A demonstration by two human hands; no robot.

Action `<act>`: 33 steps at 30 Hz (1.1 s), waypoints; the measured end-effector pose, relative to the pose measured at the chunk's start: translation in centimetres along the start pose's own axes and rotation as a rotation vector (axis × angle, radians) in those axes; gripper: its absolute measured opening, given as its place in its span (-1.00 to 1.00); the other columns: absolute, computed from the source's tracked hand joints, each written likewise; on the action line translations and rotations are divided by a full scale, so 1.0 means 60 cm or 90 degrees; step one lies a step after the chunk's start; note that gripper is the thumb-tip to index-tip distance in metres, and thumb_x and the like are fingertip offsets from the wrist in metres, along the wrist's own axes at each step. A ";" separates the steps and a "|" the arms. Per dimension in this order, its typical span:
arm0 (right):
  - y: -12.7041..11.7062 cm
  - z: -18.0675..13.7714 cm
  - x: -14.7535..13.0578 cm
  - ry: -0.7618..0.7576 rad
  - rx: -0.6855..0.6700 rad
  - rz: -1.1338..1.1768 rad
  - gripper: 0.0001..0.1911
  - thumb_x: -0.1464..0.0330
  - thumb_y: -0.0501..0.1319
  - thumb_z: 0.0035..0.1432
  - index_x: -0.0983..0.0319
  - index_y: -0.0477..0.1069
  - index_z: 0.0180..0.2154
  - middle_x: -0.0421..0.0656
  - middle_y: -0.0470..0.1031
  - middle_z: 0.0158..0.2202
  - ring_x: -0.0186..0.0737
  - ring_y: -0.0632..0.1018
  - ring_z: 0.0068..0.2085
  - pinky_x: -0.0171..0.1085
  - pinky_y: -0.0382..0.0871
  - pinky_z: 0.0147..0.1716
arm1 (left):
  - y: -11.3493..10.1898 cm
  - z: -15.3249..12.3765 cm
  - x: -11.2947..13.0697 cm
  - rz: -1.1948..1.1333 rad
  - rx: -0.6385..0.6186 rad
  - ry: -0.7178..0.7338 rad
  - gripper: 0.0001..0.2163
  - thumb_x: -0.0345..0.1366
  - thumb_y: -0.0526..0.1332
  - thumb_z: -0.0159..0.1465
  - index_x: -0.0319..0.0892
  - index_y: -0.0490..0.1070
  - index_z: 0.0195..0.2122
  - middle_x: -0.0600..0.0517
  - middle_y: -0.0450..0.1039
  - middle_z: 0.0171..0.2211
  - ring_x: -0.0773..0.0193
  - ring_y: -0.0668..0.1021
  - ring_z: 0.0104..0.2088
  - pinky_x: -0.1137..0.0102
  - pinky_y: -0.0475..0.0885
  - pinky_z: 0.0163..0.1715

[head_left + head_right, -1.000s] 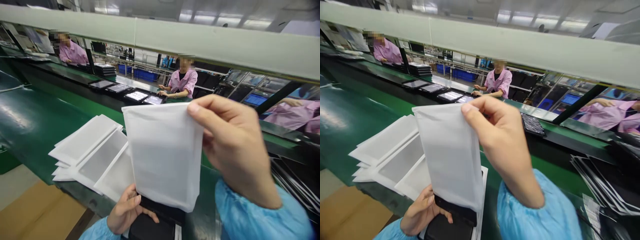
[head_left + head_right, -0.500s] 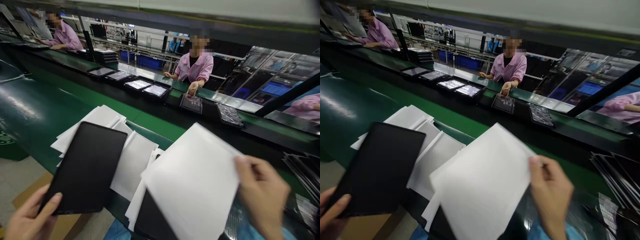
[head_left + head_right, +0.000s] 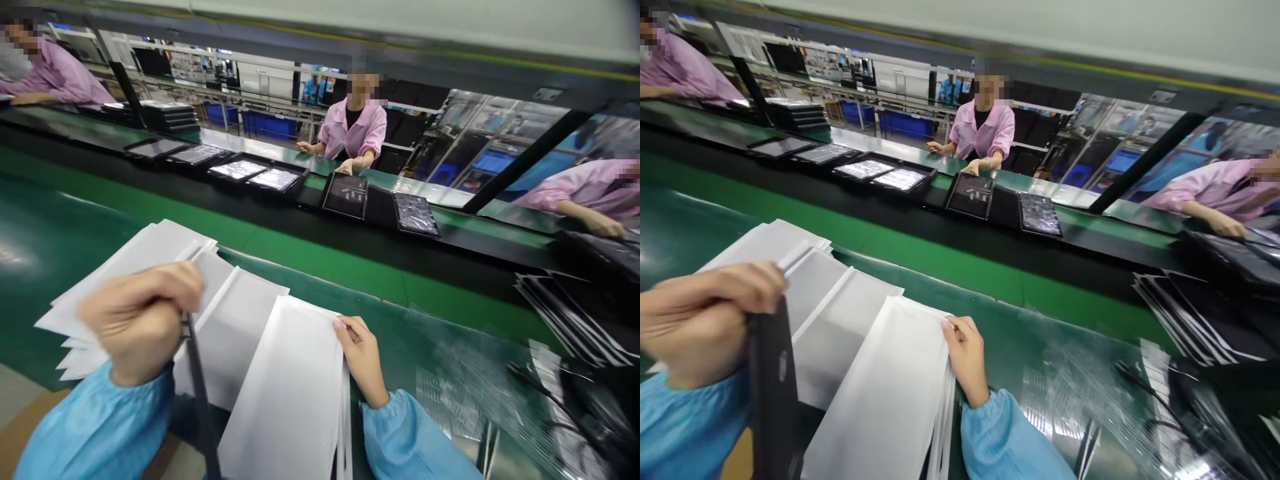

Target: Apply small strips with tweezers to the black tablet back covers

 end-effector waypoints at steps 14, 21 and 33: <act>-0.006 0.006 0.018 0.050 -0.006 0.108 -0.79 0.29 0.25 -0.02 0.26 0.47 -0.31 -0.15 0.45 -0.42 -0.19 0.45 -0.40 -0.27 0.34 -0.43 | 0.352 -0.151 -0.012 0.255 -0.567 0.076 -0.66 -0.50 0.06 0.15 -0.12 0.35 -0.06 -0.16 0.29 0.05 -0.04 0.33 0.04 0.09 0.30 -0.06; -0.006 -0.009 0.071 0.219 0.059 0.291 -0.64 0.11 0.28 0.01 0.22 0.40 -0.22 -0.31 0.24 -0.53 -0.44 0.17 -0.64 -0.39 0.04 -0.69 | 0.064 -0.183 -0.158 0.637 -0.262 -0.205 -0.83 -0.36 0.01 0.24 -0.31 0.35 -0.37 -0.19 0.29 -0.40 0.01 0.35 -0.35 0.05 0.30 -0.33; -0.034 0.017 -0.135 -0.018 0.085 0.122 -0.69 0.16 0.22 0.11 0.20 0.42 -0.17 -0.22 0.36 -0.48 -0.37 0.33 -0.58 -0.35 0.26 -0.61 | -0.102 -0.159 -0.041 0.525 0.108 -0.135 -0.93 -0.45 0.12 0.24 -0.16 0.28 -0.37 0.13 0.10 -0.51 0.37 0.23 -0.54 0.41 0.14 -0.51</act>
Point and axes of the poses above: each hand's wrist, its own z-axis towards the middle knuckle, its own y-axis out of the palm, x = y × z, the point moved 10 cm from there along z, towards the middle knuckle
